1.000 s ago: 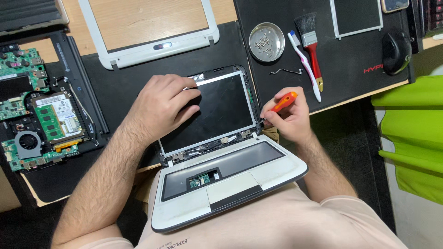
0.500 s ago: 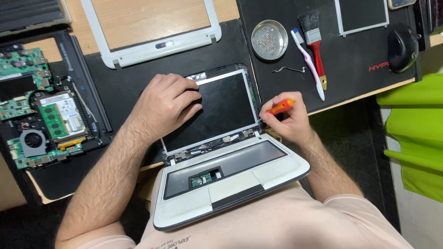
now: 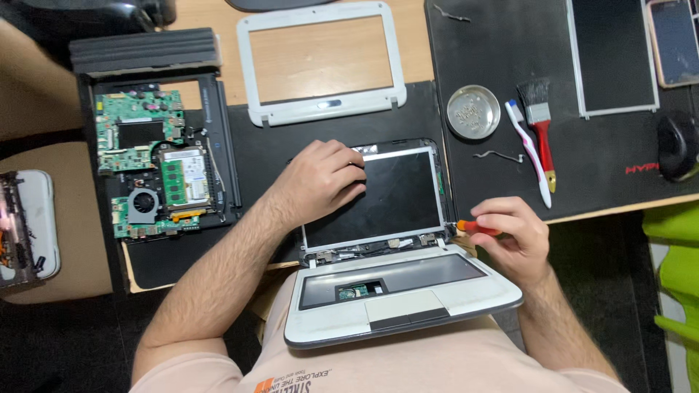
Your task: The person disassembles a white laptop by first removing the screen bezel and then unscrewing and detaching the display panel. They proceed to remove the keyboard cover and unscrew the hard drive from its bay.
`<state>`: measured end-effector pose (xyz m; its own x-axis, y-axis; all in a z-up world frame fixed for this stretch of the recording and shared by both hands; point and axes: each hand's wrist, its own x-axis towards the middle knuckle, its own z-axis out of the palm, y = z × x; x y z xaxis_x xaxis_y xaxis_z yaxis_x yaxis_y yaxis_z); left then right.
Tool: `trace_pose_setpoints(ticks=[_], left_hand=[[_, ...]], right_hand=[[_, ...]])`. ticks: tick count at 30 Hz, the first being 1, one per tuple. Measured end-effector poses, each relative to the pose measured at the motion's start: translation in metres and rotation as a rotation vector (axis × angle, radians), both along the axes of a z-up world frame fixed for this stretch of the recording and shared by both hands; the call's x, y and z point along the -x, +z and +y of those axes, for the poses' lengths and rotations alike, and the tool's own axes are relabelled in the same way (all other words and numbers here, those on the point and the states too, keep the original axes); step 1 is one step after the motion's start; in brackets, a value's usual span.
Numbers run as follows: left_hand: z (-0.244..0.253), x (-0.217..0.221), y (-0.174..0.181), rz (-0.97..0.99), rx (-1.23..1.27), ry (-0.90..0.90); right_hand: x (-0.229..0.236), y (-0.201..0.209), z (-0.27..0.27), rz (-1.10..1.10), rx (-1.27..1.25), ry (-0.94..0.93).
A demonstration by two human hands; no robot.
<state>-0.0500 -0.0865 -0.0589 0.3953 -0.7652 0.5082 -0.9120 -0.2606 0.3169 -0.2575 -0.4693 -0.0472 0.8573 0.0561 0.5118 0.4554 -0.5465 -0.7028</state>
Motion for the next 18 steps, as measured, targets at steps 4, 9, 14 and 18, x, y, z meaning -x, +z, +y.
trace_pose_setpoints(ticks=[4, 9, 14, 18], left_hand=[[0.0, 0.0, -0.003, 0.012, -0.016, 0.011], [0.0, 0.001, -0.004, 0.018, -0.031, 0.016], [0.0, 0.002, -0.002, 0.03, -0.046, 0.018], [0.0, 0.002, -0.004, 0.021, -0.049, 0.028]], right_hand=[[0.0, 0.01, 0.004, 0.095, -0.104, 0.006], [-0.001, 0.012, 0.004, 0.314, -0.38, 0.181], [0.006, -0.009, -0.002, 0.386, -0.582, 0.183], [0.003, -0.006, 0.001, 0.377, -0.682, 0.209]])
